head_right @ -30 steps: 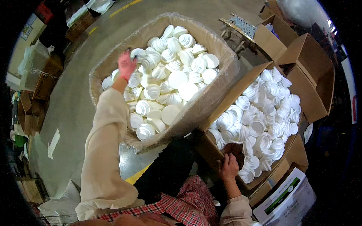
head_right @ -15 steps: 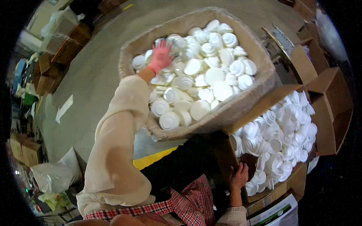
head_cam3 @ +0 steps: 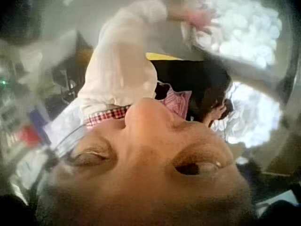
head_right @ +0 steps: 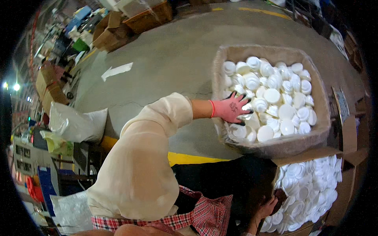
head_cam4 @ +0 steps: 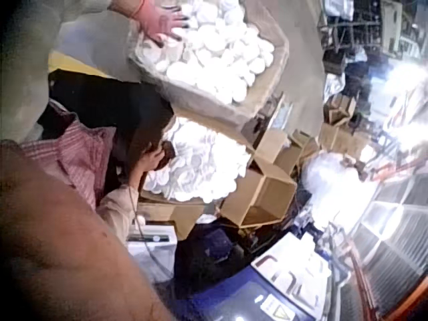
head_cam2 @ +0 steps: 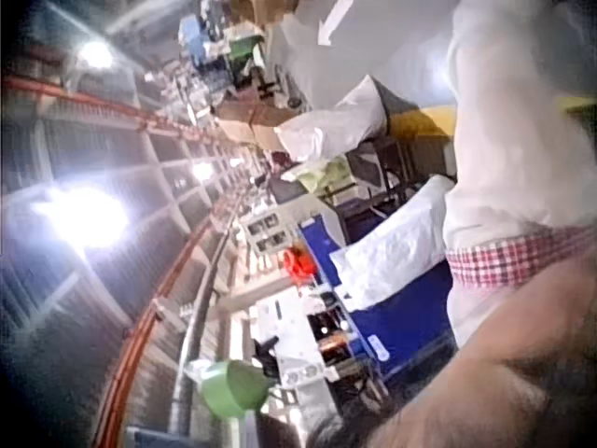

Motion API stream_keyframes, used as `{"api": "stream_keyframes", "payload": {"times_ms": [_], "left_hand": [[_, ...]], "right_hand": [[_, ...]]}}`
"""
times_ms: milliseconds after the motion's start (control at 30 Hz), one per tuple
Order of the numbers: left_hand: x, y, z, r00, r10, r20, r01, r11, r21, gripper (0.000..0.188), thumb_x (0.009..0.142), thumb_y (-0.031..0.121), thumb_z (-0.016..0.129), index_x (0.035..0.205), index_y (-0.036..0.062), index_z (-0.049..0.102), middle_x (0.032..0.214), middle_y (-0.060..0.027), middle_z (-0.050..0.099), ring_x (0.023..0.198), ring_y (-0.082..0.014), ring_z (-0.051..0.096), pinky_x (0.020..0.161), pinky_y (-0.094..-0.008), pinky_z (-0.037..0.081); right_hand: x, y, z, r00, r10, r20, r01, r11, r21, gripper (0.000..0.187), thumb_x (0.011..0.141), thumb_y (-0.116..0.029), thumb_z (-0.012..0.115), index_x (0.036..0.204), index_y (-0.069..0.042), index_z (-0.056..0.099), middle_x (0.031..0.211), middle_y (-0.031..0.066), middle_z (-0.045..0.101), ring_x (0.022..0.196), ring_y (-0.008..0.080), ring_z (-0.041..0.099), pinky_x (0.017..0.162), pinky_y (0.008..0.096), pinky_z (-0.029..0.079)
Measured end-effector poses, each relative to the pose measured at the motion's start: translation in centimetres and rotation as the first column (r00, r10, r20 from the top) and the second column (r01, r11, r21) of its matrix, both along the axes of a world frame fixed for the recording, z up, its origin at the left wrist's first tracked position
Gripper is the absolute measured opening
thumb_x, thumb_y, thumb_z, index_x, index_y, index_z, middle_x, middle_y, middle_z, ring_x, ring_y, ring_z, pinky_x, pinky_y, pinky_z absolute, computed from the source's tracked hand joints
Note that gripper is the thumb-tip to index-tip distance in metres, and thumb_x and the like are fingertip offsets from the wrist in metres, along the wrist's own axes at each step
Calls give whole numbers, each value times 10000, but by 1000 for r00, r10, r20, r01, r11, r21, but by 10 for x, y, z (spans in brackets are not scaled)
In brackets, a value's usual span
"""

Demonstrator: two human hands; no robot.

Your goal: The person is assembling white plastic caps by picking them up from a large container and placing them into a cardboard box. They use both hands to handle the caps, ensuring they are properly aligned and stacked.

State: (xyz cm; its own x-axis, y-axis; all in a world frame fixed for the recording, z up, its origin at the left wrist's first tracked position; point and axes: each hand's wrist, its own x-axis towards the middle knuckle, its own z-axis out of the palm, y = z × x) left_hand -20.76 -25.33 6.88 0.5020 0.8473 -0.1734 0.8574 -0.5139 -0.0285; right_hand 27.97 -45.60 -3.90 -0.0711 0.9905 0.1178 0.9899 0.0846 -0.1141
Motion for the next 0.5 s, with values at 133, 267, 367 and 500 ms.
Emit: {"api": "stream_keyframes", "payload": {"times_ms": [133, 267, 367, 500], "left_hand": [[-6, -3, 15, 985, 96, -144, -155, 861, -485, 644, 870, 637, 441, 1316, 185, 548, 1295, -122, 571, 1216, -300, 516, 1035, -469, 347], [35, 3, 0, 1000, -15, -16, 11, 974, -225, 533, 834, 549, 527, 1084, 102, 676, 1066, -119, 660, 1010, -292, 619, 884, -407, 464], [109, -18, 37, 952, -43, 304, 59, 997, -43, 447, 816, 493, 580, 967, 74, 628, 953, -135, 656, 893, -298, 626, 818, -395, 489], [173, -42, 64, 833, -298, 466, 260, 955, 144, 491, 813, 442, 623, 1088, 37, 587, 924, -120, 639, 913, -264, 629, 842, -369, 488]], "right_hand": [[7, 0, -9, 988, -65, 143, 68, 998, -17, 462, 903, -367, 600, 1240, -70, 493, 1267, 154, 508, 1047, 368, 577, 730, 416, 515], [6, 6, -19, 998, 51, 25, -53, 996, 72, 483, 879, -350, 635, 1243, -66, 493, 1260, 167, 498, 1051, 386, 561, 777, 452, 495], [23, -8, -19, 991, 122, -45, -115, 984, 133, 506, 877, -333, 642, 1276, -67, 478, 1259, 184, 492, 1063, 385, 552, 791, 458, 483], [20, -18, 25, 943, 272, -191, -220, 942, 253, 380, 915, -282, 587, 1189, -21, 550, 1224, 194, 507, 1109, 407, 496, 936, 454, 417]]}}
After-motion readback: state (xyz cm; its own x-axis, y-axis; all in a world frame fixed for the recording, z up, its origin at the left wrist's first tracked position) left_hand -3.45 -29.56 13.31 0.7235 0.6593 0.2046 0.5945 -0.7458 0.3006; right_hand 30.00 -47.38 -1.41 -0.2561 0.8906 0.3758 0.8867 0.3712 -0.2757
